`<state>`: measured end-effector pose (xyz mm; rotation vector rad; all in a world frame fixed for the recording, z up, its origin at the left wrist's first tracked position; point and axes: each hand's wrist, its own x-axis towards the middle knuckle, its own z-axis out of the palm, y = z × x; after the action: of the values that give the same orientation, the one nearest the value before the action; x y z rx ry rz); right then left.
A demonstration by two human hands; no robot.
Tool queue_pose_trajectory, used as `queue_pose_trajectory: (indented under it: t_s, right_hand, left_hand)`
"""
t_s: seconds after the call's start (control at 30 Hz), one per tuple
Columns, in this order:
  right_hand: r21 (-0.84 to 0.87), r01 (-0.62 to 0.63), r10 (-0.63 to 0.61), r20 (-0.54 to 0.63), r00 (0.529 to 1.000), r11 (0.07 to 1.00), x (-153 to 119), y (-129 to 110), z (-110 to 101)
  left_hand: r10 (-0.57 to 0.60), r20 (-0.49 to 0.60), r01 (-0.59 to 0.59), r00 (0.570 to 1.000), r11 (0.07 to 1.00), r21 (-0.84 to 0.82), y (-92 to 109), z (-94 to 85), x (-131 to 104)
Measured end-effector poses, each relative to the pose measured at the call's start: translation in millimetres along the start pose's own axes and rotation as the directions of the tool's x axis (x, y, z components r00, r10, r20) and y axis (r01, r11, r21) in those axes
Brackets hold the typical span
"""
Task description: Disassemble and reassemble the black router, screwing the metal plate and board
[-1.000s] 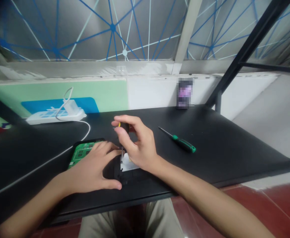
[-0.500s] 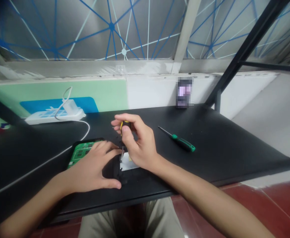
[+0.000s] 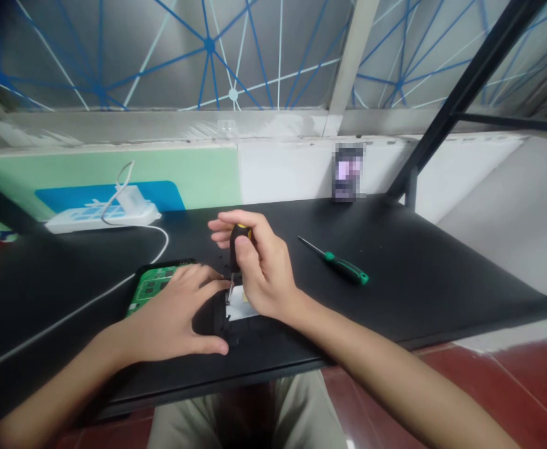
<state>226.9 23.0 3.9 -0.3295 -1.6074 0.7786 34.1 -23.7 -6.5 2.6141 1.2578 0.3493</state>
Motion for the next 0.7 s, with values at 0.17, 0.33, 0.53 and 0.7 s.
queue_pose_trajectory:
  t_s: [0.17,0.33,0.53,0.7]
  right_hand:
    - [-0.221,0.099,-0.103,-0.006,0.995,0.97,3.7,0.1,-1.0]
    - [-0.168,0.057,-0.057,0.005,0.998,0.984,2.2,-0.9,-0.8]
    - [-0.222,0.086,-0.083,0.023,0.996,0.971,2.9,1.0,-0.8]
    - [-0.254,0.131,-0.126,0.034,0.991,0.958,3.2,1.5,0.5]
  left_hand:
    - [-0.004,0.01,0.004,1.0,1.0,0.007,0.1,0.0,0.0]
    - [0.002,0.003,-0.002,1.0,1.0,0.004,0.1,-0.2,0.4]
    - [-0.009,0.005,0.009,1.0,1.0,0.003,0.2,0.0,-0.1]
    - [-0.008,0.008,0.008,1.0,1.0,-0.004,0.0,0.2,-0.5]
